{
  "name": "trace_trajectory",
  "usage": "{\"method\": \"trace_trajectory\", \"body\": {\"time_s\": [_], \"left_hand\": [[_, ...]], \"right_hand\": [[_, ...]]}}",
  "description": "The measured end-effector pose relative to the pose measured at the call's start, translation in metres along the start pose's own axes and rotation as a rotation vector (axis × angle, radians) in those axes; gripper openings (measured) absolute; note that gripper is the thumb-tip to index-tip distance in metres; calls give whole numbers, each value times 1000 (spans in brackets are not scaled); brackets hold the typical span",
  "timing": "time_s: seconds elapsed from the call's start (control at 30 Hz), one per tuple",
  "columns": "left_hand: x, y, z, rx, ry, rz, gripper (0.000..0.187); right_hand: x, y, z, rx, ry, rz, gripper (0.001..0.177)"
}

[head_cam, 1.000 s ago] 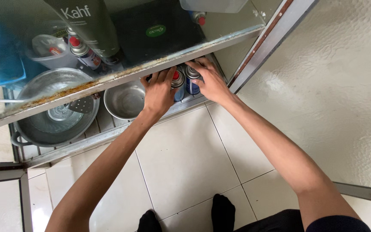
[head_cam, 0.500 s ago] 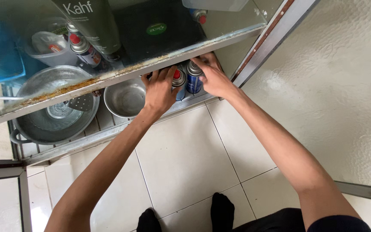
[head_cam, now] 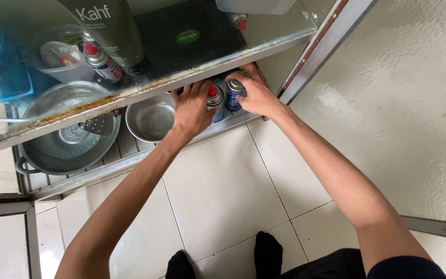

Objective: The person unpacks items from a black bag and a green tote onto a metal shelf, then transfers them into a glass-front cabinet. Items include aerosol cans, a white mug, a small green bottle, a blue bottle, a jar, and snack packets. The person places aerosol cans on the lower shelf and snacks on the middle shelf.

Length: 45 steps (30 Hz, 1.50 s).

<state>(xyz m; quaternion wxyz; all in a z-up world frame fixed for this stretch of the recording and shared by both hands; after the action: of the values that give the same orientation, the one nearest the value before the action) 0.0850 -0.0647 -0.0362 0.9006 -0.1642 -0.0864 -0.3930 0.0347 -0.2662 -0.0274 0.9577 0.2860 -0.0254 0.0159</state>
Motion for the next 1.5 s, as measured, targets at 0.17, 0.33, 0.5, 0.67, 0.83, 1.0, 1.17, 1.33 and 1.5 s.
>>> {"method": "trace_trajectory", "body": {"time_s": [0.17,0.33,0.5,0.67,0.83,1.0,1.17,1.33,1.5], "left_hand": [[2,5,-1,23,32,-71,78],[2,2,-3,18,79,4,76],[4,-5,-4,13,53,66,80],[9,-8,2,91,-30,-73,92],[10,1,1,62,117,-79,81],[11,0,-2,44,114,27,76],[12,-2,-5,57,103,59,73],[12,0,2,0,0,-79,85],[11,0,3,17,132,-19,73]], "right_hand": [[-3,4,0,64,-23,12,49],[-3,5,1,8,-35,51,51],[-10,7,8,27,-17,90,62],[-14,16,16,41,-45,117,77],[-18,15,13,48,-12,32,66],[-23,11,12,77,-45,61,65],[-23,6,9,-29,-52,92,62],[-27,4,12,51,-49,98,64],[-31,10,15,65,-62,98,61]]}}
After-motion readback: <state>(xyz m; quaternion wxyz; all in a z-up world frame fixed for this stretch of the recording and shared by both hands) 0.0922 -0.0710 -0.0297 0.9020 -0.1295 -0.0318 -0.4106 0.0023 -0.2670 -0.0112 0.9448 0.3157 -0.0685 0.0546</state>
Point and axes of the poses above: each hand's wrist, its own x-axis towards the middle knuckle, its own z-axis out of the back of the hand, y = z × x, the point moved 2 cm from there along x, towards the middle knuckle, and after that the axes turned 5 degrees about y, right-handed, at the moved point
